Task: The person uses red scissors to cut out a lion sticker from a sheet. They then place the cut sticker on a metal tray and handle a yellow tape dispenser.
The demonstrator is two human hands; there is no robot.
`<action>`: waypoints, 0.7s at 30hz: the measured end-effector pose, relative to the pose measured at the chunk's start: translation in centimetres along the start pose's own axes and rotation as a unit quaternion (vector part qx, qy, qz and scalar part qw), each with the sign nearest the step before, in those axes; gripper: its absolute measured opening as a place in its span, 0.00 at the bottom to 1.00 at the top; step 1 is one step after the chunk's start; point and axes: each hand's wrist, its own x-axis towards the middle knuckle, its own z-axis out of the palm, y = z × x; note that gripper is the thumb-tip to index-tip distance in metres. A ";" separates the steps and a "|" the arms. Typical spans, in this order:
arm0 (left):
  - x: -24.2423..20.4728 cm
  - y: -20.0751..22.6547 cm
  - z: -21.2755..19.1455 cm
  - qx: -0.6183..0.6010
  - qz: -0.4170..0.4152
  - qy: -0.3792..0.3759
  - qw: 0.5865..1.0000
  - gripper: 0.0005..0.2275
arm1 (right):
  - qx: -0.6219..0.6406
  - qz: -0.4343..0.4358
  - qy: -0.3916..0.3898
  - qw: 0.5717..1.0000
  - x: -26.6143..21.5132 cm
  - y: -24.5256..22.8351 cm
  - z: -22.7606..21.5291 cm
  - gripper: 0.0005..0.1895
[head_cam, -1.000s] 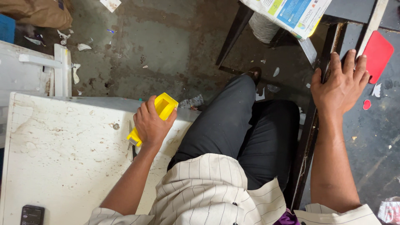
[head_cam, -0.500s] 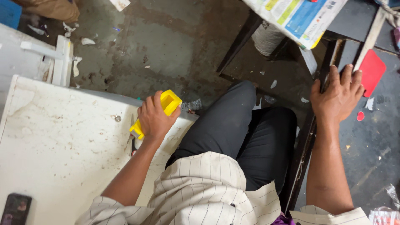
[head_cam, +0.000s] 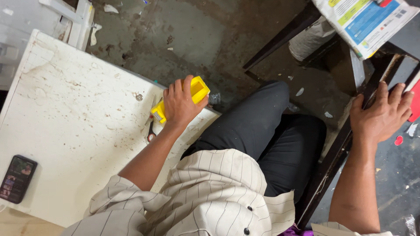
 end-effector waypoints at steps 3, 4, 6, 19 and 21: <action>0.1 -0.1 0.1 -0.005 0.003 -0.002 1.000 0.32 | -0.029 -0.010 0.005 1.000 -0.4 0.4 0.3 0.29; 0.2 -0.1 0.1 -0.006 0.002 -0.002 1.000 0.32 | -0.025 -0.006 0.003 1.000 -0.3 0.4 0.3 0.29; 0.0 -0.1 0.1 -0.009 0.001 -0.005 1.000 0.31 | 0.004 0.012 -0.012 1.000 -0.4 0.4 -0.1 0.28; 0.0 -0.1 -0.1 -0.022 0.011 0.008 1.000 0.30 | 0.691 0.189 -0.011 0.698 7.3 -29.6 -7.1 0.17; 0.0 0.1 -0.2 -0.013 0.008 0.002 1.000 0.29 | 0.845 0.285 -0.077 0.447 7.8 -35.4 -7.0 0.16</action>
